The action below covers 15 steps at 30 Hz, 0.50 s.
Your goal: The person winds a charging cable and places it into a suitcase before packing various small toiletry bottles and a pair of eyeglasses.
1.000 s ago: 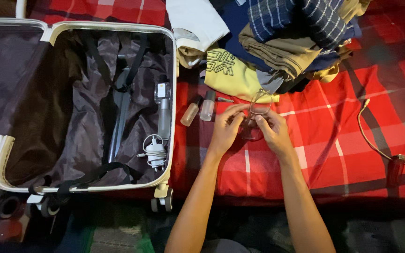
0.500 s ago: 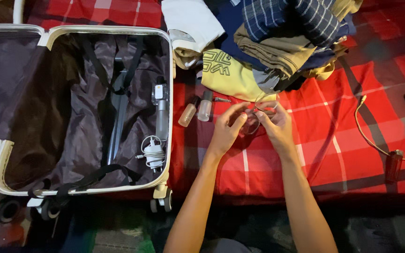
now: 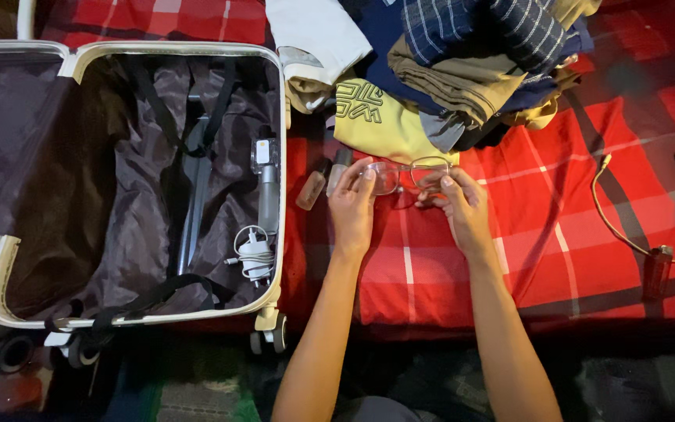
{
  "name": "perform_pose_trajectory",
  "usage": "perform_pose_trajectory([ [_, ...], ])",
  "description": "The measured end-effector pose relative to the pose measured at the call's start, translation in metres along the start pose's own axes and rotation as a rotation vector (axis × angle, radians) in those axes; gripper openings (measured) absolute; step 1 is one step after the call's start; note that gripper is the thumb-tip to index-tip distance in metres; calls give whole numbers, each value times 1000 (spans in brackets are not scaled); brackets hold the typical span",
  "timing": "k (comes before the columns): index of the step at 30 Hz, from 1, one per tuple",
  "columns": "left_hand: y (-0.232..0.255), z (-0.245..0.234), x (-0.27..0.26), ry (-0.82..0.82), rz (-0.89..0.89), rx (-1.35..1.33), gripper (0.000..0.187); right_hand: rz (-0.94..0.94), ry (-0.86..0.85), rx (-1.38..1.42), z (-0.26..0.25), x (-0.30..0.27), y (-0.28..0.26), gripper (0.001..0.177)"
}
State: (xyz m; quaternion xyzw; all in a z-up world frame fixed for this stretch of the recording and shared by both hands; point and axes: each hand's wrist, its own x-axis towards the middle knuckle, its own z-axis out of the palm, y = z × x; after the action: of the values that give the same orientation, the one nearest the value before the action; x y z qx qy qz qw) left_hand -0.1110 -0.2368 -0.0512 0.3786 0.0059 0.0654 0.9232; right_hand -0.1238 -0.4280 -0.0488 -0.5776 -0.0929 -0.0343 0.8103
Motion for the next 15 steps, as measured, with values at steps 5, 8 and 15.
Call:
perform_pose_trajectory([
  [5, 0, -5, 0, -63, 14, -99, 30, 14, 9, -48, 1, -2, 1, 33],
  [8, 2, -8, 1, -101, 3, -119, 34, 10, 7, -84, 4, -2, -2, 34],
  [15, 6, -11, 0, -133, -50, -296, 41, 19, -1, -157, 8, 0, -6, 36],
])
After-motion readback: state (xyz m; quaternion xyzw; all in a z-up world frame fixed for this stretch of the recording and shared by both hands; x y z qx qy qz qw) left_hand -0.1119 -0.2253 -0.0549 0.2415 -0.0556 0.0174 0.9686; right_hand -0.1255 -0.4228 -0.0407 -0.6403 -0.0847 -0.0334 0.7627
